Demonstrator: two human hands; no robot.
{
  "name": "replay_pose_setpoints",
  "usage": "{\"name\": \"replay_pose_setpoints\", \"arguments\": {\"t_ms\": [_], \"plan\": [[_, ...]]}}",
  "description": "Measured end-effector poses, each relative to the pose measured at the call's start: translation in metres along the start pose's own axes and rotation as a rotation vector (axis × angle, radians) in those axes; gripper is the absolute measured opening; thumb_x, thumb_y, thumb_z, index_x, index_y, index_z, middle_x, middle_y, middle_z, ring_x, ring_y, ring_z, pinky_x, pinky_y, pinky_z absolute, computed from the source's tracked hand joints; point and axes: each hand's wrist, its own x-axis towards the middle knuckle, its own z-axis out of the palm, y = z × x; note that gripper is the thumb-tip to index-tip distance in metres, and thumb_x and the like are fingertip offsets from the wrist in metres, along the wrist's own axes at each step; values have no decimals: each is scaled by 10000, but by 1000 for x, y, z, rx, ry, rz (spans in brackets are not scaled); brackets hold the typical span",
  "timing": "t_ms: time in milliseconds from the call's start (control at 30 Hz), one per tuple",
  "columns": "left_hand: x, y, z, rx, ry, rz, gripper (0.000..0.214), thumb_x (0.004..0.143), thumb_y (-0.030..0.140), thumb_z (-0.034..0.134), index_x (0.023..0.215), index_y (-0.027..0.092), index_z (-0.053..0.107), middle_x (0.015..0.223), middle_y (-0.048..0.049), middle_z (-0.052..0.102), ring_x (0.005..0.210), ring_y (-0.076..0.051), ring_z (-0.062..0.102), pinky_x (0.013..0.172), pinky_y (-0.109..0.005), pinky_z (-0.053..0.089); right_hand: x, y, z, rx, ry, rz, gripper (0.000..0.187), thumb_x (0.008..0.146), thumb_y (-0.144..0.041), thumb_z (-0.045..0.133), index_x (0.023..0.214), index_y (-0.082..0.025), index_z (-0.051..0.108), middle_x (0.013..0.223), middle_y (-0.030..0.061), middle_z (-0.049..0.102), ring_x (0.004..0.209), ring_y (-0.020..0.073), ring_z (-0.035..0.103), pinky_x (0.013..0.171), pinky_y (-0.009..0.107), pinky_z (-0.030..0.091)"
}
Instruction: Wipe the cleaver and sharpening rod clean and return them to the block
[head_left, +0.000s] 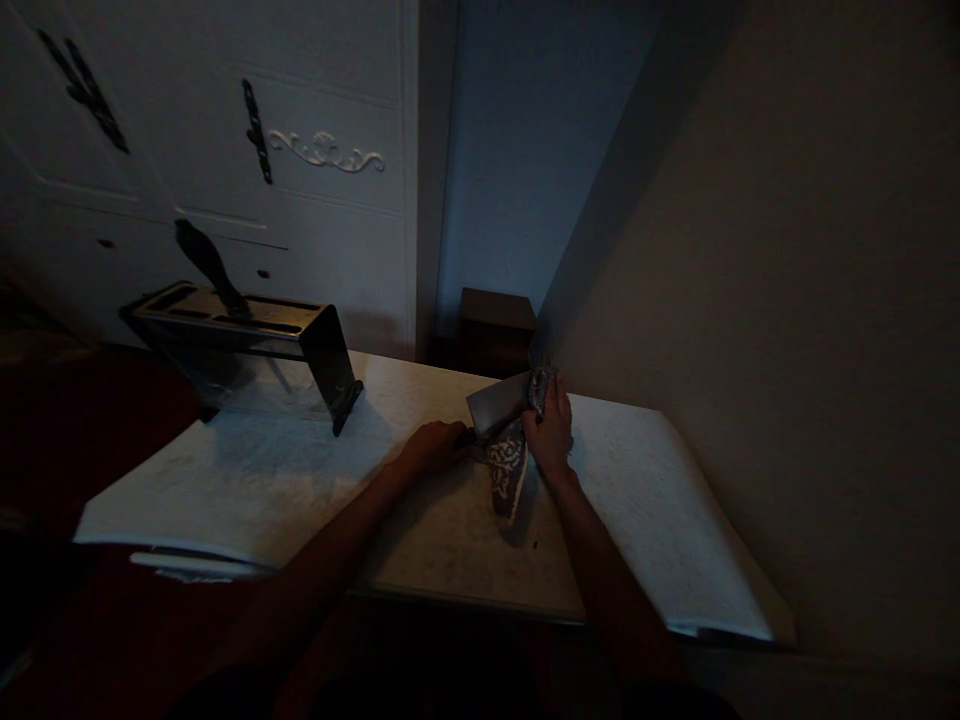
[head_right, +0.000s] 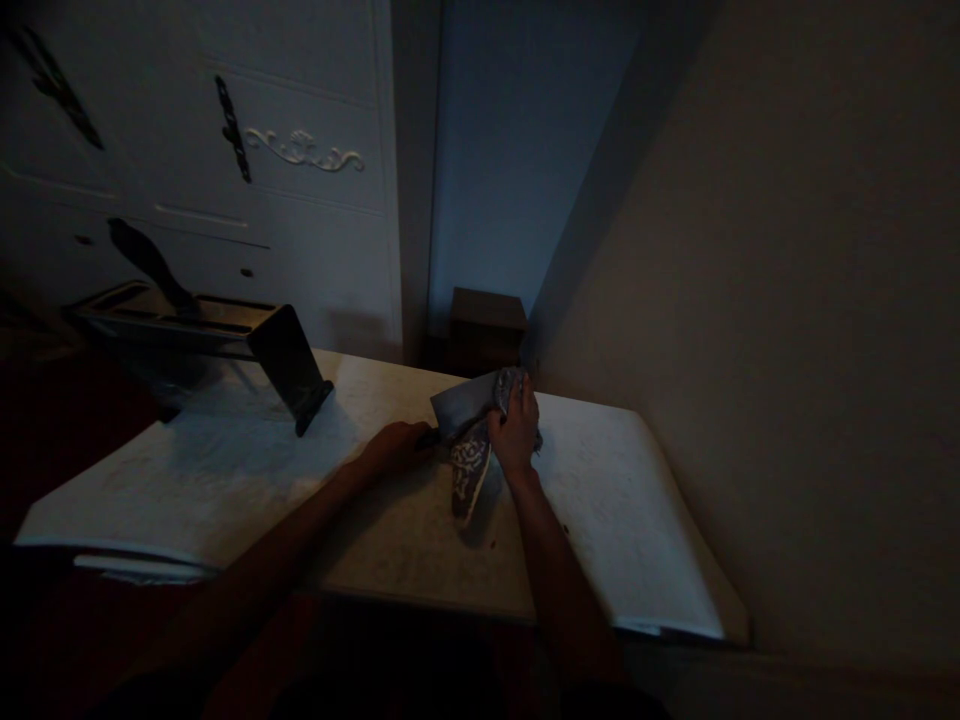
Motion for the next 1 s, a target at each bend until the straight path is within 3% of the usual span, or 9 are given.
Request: {"name": "replay_pose_setpoints", "arguments": {"t_ms": [167,533,733,867,1000], "plan": [[0,-2,3,-31,20,-12,330,852,423,530,1035,178,652,934,-135,703,861,-278,665,671,-313,410,0,1,0,40,-11,81,696,818,-313,493,1470,-123,340,1483,177,394,1355,288,389,1125,497,329],[3,-6,3,-166,78,-27,267,846,376,542,939,155,657,880,-94,699,799,-198,641,654,-265,392,2,-3,-2,124,-29,132,702,775,-283,485,1448,-121,367,1442,175,431,1333,287,404,1115,485,339],[5,-9,4,-361,131,-40,222,826,327,545,878,138,649,786,-52,665,720,-160,602,631,-254,391,10,-5,-17,321,-53,285,538,731,-263,512,1257,-166,574,1169,102,629,1057,257,567,979,435,437],[7,-15,5,-415,160,-4,219,801,320,549,834,125,642,747,-29,631,687,-146,568,615,-246,379,15,4,-22,449,76,461,379,719,-300,521,1045,-151,643,920,57,653,821,205,568,825,375,472],[8,-19,4,-430,130,56,224,782,334,555,804,128,638,740,-12,617,681,-136,544,622,-242,370,22,21,-24,631,232,580,353,679,-317,532,969,-141,630,860,34,624,753,165,533,736,314,463]]}}
